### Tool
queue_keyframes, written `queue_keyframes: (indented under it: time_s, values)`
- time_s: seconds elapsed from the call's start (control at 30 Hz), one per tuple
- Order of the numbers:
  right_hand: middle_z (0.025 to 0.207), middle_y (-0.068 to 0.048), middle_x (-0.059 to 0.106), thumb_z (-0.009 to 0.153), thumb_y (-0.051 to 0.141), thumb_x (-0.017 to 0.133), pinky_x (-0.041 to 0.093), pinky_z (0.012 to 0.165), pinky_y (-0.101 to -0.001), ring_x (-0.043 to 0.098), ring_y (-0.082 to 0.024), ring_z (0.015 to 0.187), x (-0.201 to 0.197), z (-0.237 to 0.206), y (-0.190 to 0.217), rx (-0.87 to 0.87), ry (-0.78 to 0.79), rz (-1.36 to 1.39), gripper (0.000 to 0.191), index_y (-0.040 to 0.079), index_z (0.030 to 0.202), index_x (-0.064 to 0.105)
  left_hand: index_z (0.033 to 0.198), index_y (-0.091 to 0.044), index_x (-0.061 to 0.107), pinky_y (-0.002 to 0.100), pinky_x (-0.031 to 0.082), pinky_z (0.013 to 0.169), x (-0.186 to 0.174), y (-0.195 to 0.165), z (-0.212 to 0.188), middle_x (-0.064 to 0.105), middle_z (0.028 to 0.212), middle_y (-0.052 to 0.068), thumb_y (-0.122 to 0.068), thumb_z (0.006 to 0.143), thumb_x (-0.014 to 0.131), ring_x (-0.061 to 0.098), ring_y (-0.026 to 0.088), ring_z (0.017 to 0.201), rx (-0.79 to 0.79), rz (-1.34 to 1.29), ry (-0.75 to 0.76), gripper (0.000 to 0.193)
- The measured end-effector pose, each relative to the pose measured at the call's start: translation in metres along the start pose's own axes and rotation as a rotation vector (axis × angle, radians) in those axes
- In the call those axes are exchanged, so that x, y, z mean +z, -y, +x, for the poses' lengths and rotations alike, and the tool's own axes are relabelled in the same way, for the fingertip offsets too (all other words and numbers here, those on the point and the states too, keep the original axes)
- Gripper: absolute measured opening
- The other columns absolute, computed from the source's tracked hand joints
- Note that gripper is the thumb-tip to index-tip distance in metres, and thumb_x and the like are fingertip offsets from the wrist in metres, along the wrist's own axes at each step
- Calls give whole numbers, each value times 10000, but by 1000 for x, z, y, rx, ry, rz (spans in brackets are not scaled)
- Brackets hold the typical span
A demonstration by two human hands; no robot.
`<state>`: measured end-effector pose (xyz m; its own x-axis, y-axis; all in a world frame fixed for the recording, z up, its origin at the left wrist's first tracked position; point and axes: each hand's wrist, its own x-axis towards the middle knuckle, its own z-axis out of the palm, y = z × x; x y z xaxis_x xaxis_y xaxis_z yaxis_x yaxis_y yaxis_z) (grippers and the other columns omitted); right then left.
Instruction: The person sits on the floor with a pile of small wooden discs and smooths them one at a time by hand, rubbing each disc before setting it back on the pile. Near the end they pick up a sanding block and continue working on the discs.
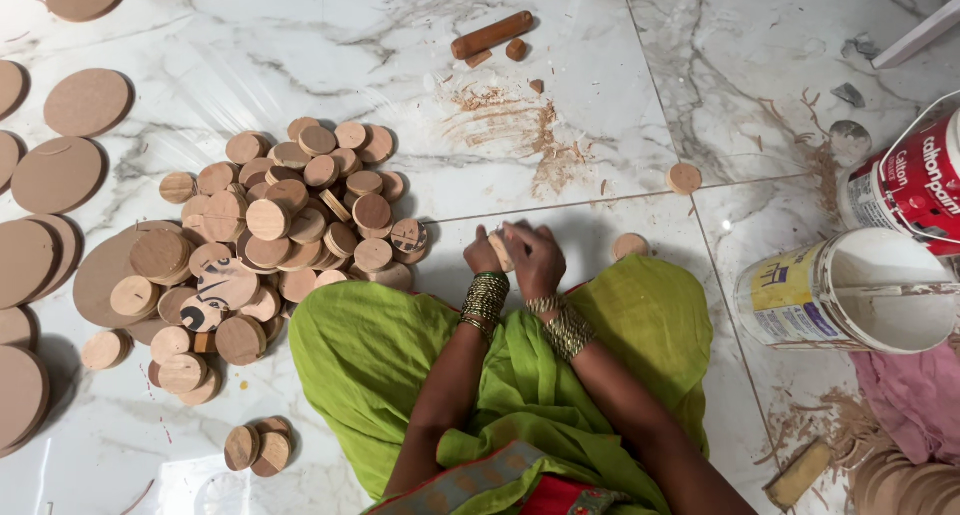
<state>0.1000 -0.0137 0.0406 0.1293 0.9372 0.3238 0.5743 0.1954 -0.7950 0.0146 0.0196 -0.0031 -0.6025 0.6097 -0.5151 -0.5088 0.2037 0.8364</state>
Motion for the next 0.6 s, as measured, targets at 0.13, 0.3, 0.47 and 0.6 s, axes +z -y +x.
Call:
queue_keyframes:
  time_s: [0.13,0.3,0.47,0.6]
  values:
    - [847,-83,693,907,275,759,524,675,-367,675,-244,730,5,7,-10,56,52,-65,176,201,1053,825,760,106,721,396,519,567,0,0,-3,706,650,175,-345,1002,607,650,248,568,189,188,76,524]
    - [831,-87,686,873,252,727,511,647,-379,676,-262,725,4,3,-8,15,14,-58,222,212,1064,833,731,88,701,371,526,542,-5,-3,-1,708,631,142,-301,1028,539,665,217,520,100,118,7,515]
    - [838,-75,690,925,353,785,519,662,-368,679,-254,744,-3,12,7,45,126,-80,170,199,991,814,710,81,645,390,456,524,-1,3,-5,643,620,140,-306,1064,564,545,186,535,339,100,184,531]
    - [774,-83,671,890,296,726,499,608,-377,657,-250,668,-5,8,13,-20,60,-31,204,200,1033,836,655,49,605,382,498,528,-5,1,2,667,600,111,-306,1038,532,599,185,500,144,-77,93,527]
